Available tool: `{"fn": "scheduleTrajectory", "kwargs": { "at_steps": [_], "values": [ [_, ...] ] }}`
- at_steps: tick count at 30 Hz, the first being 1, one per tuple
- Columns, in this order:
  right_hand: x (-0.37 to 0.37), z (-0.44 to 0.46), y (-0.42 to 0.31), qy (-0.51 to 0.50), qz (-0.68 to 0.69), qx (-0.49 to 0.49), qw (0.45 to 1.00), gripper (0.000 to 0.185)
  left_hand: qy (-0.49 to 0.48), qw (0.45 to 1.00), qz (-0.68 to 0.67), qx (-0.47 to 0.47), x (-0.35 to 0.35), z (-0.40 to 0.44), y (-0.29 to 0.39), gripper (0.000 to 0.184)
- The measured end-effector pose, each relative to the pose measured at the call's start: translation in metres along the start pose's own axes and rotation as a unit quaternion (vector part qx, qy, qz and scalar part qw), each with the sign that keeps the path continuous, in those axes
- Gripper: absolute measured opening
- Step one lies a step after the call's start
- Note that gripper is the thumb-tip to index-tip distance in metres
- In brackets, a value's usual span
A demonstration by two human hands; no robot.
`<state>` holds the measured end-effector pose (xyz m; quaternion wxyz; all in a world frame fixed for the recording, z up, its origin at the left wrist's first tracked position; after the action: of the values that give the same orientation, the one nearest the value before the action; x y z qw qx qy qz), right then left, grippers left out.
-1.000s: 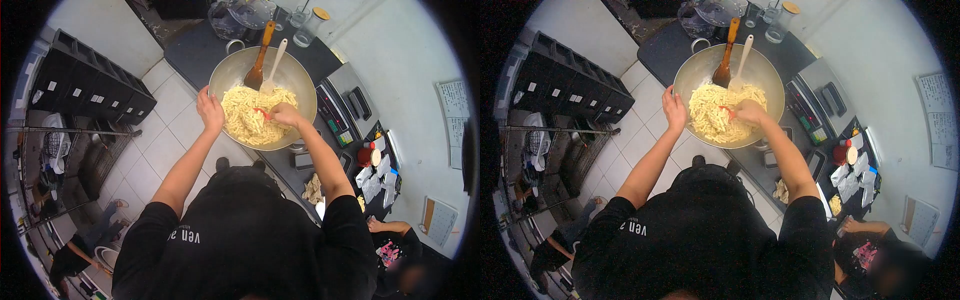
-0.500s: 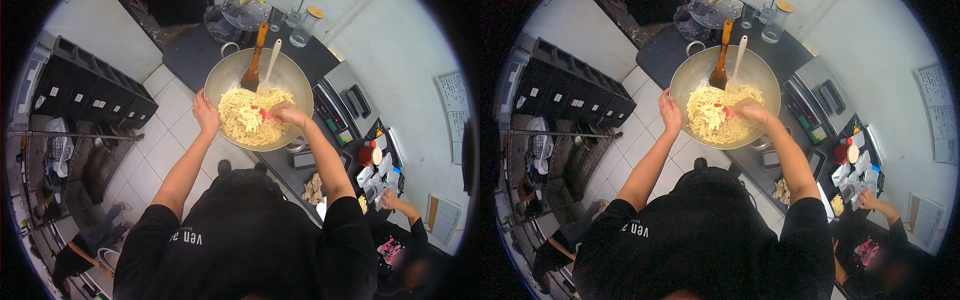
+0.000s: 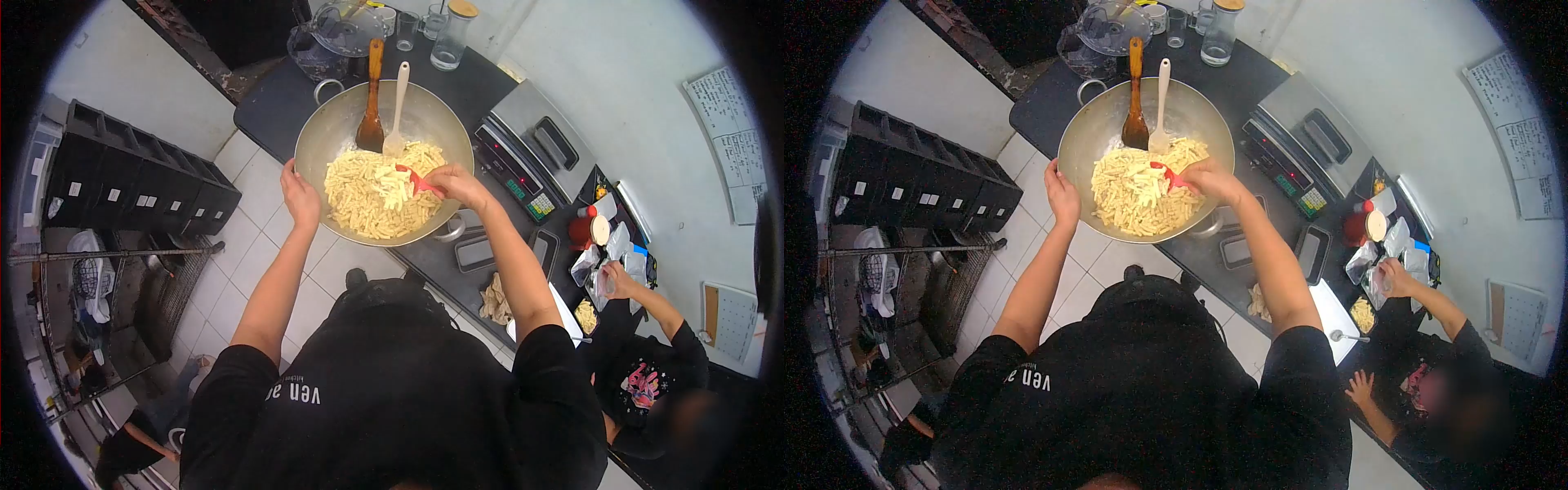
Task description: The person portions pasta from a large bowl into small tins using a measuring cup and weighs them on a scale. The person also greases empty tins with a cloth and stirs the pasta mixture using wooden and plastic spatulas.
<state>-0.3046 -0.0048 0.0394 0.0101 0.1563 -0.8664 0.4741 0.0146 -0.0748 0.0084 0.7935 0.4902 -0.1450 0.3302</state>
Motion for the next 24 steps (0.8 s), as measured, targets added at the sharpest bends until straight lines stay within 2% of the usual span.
{"fn": "scheduleTrajectory", "kwargs": {
  "at_steps": [8, 10, 17, 19, 24],
  "values": [
    [0.014, -0.007, 0.003, 0.010, 0.008, 0.010, 1.000, 0.024, -0.021, 0.999, 0.010, 0.030, 0.001, 0.000, 0.002, 0.031],
    [0.015, -0.013, -0.002, 0.018, 0.005, -0.015, 1.000, 0.026, -0.018, 0.999, 0.017, 0.030, 0.002, 0.000, 0.004, 0.031],
    [0.025, -0.023, -0.007, 0.019, 0.021, 0.007, 1.000, 0.027, -0.008, 0.999, 0.040, 0.014, 0.001, 0.001, 0.003, 0.030],
    [0.026, -0.021, -0.004, 0.049, 0.001, 0.018, 0.999, 0.024, -0.009, 0.999, 0.043, 0.007, -0.001, 0.000, 0.001, 0.030],
    [0.028, -0.017, 0.008, 0.044, 0.006, 0.002, 0.999, 0.024, -0.005, 0.999, 0.048, 0.009, 0.001, 0.000, 0.003, 0.030]
  ]
}}
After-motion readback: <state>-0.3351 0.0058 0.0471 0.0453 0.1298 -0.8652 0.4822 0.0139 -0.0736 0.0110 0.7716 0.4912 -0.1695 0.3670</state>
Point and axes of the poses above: each hand's wrist, its own z-axis towards the middle knuckle, its own x-axis out of the back of the hand, y = z × x, the point moved 5 cm from there along z, towards the middle knuckle, and after that the axes turned 11 degrees about -x, right-handed, at the moved point
